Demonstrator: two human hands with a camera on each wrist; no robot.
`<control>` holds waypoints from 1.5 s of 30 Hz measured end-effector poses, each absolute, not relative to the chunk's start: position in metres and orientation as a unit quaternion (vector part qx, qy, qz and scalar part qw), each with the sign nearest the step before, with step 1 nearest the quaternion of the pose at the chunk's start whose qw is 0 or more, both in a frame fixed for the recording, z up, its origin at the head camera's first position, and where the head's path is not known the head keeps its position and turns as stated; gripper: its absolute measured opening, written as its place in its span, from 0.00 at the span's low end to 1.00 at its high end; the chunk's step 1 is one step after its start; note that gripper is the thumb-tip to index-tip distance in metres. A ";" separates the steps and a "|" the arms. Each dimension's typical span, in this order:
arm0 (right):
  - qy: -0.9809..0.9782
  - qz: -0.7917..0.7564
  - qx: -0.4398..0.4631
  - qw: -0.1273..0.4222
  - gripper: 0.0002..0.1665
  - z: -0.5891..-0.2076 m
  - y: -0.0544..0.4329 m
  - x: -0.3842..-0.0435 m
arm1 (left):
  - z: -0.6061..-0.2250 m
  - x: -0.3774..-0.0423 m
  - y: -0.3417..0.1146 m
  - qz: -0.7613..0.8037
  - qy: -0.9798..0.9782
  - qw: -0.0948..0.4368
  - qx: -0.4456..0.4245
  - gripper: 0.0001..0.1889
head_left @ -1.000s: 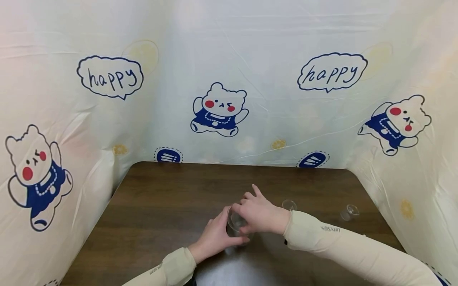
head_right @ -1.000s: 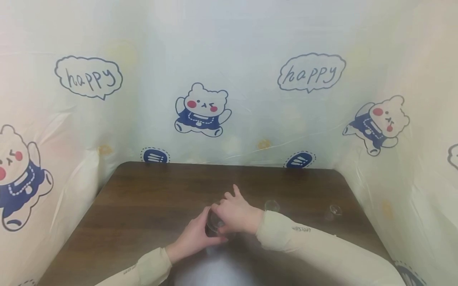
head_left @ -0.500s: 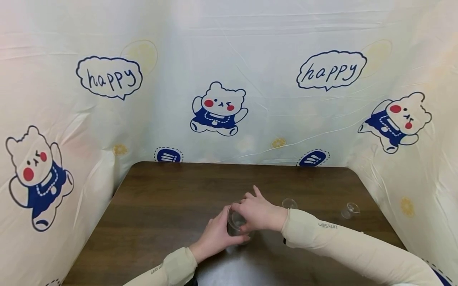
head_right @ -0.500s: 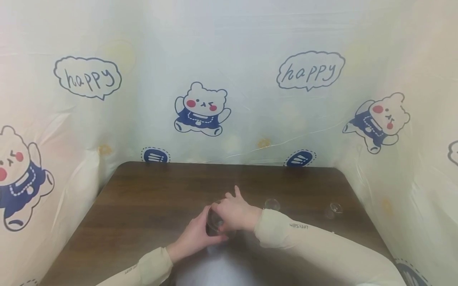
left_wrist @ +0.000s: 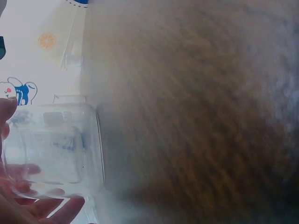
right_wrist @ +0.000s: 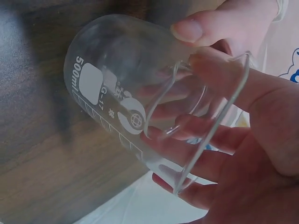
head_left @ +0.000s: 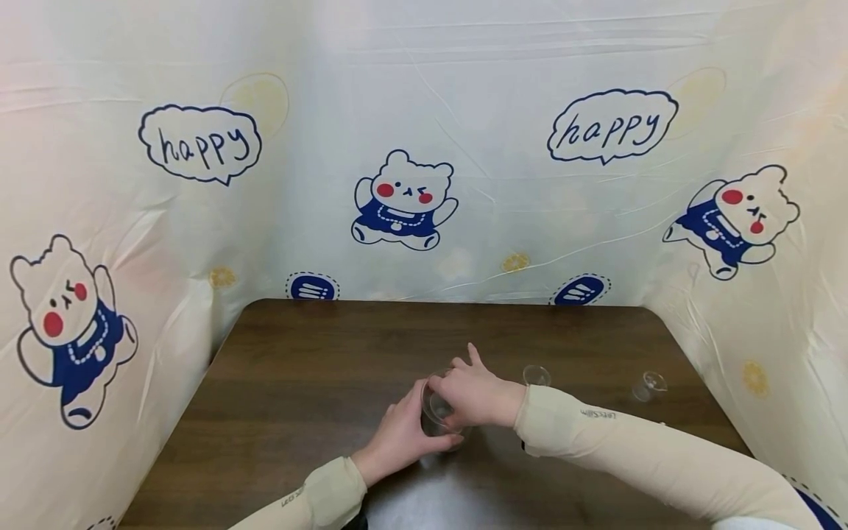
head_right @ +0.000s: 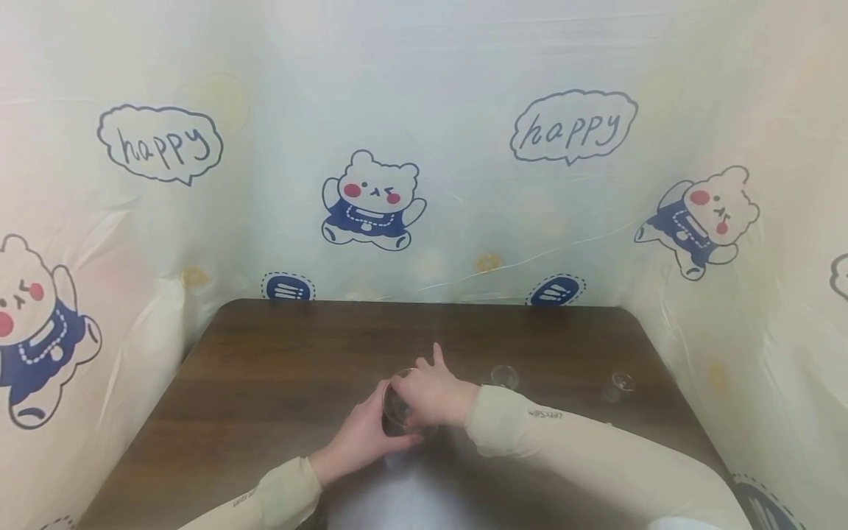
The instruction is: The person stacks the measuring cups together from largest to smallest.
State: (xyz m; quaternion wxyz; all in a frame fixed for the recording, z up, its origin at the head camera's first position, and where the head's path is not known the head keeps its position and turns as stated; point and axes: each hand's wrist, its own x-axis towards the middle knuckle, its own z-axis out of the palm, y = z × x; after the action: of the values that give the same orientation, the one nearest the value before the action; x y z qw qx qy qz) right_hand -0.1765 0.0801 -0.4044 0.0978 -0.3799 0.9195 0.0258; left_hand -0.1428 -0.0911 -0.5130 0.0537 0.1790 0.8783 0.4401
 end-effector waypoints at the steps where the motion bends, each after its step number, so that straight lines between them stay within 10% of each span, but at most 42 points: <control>1: 0.920 0.029 -0.379 0.100 0.28 -0.404 0.079 -0.176 | -0.513 -0.143 -0.091 0.440 0.878 0.054 0.178 0.48; 45: 0.936 0.056 -0.338 0.086 0.31 -0.410 0.071 -0.168 | -0.513 -0.139 -0.090 0.437 0.881 0.039 0.179 0.51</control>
State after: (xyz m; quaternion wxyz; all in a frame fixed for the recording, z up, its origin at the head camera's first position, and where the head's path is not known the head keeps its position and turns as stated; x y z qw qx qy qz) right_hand -0.1683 0.0706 -0.4099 0.0855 -0.3376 0.9357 0.0559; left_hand -0.1392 -0.0905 -0.5130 0.0385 0.1794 0.8806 0.4369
